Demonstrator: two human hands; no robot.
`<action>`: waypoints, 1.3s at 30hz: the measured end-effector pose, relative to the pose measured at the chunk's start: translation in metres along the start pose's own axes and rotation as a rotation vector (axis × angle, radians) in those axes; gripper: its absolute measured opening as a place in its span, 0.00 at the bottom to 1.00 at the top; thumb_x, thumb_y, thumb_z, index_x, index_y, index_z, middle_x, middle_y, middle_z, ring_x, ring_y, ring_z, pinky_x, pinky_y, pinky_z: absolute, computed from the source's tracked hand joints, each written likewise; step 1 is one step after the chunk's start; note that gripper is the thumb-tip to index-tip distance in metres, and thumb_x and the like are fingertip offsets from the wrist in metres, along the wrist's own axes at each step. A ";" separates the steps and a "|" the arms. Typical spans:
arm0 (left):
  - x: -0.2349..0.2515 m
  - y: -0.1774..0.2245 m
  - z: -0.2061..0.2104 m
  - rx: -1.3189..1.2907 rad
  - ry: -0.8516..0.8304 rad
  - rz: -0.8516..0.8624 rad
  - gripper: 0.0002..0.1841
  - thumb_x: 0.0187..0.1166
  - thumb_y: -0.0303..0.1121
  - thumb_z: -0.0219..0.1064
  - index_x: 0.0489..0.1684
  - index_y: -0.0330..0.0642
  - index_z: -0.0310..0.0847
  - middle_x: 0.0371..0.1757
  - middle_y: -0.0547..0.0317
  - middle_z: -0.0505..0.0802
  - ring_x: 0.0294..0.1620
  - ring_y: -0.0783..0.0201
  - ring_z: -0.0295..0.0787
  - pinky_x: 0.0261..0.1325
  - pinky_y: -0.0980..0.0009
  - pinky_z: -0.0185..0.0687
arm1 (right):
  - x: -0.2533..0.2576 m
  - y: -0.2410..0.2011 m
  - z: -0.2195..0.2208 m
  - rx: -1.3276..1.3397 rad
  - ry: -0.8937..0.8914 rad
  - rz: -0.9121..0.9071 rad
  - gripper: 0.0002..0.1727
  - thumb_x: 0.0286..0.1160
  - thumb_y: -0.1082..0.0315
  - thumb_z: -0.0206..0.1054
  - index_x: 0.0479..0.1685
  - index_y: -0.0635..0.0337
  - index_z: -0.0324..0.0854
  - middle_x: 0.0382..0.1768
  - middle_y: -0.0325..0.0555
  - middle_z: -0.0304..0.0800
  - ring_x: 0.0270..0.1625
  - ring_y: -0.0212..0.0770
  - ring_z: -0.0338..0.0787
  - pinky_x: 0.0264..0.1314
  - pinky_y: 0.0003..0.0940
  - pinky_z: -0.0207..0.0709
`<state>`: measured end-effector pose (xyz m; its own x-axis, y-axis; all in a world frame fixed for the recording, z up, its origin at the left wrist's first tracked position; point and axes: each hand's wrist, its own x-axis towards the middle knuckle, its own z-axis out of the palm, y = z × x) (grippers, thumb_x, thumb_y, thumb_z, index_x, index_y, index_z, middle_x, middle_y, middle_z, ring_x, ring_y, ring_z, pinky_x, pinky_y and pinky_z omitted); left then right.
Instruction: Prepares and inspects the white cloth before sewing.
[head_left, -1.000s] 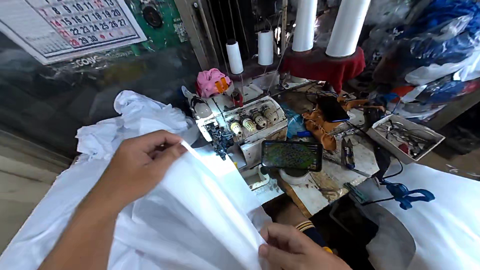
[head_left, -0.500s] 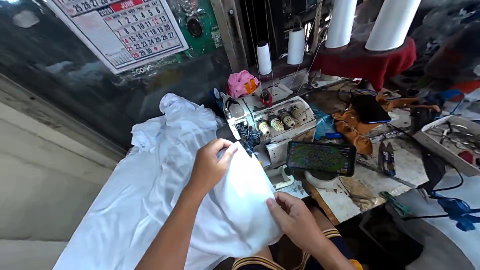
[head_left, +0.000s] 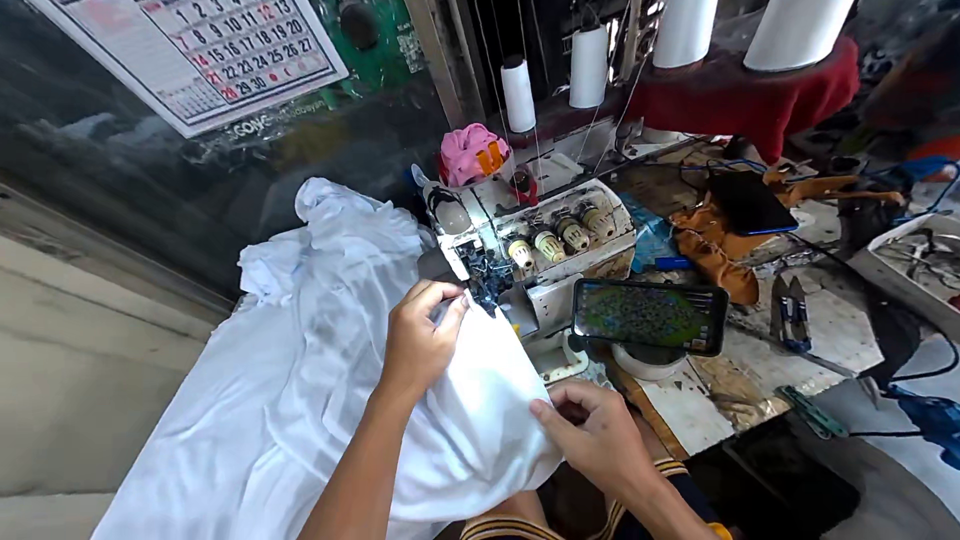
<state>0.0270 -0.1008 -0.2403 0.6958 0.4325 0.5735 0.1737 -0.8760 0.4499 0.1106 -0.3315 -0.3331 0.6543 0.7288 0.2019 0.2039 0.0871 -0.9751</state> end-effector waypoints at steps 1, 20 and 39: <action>-0.002 0.000 -0.002 0.005 -0.017 -0.002 0.07 0.83 0.38 0.69 0.47 0.49 0.91 0.48 0.69 0.92 0.48 0.77 0.88 0.52 0.75 0.86 | -0.004 -0.003 -0.002 0.013 -0.015 -0.016 0.12 0.74 0.55 0.75 0.31 0.54 0.91 0.32 0.35 0.91 0.30 0.29 0.88 0.31 0.25 0.84; -0.015 0.026 -0.017 0.214 -0.184 -0.049 0.07 0.85 0.39 0.66 0.47 0.51 0.88 0.41 0.65 0.88 0.38 0.69 0.87 0.41 0.65 0.87 | -0.050 -0.008 -0.005 -0.012 -0.033 0.044 0.17 0.75 0.53 0.75 0.22 0.52 0.86 0.25 0.35 0.87 0.24 0.29 0.83 0.23 0.25 0.77; -0.012 0.029 -0.004 0.251 -0.121 -0.081 0.10 0.86 0.39 0.64 0.48 0.45 0.87 0.45 0.56 0.89 0.41 0.59 0.89 0.43 0.54 0.87 | -0.032 -0.015 -0.008 0.207 -0.154 0.089 0.10 0.81 0.60 0.71 0.45 0.58 0.86 0.31 0.41 0.92 0.31 0.35 0.91 0.34 0.30 0.87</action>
<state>0.0207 -0.1303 -0.2319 0.7478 0.4881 0.4500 0.3889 -0.8714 0.2990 0.0926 -0.3611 -0.3241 0.5414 0.8331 0.1132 -0.0130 0.1430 -0.9896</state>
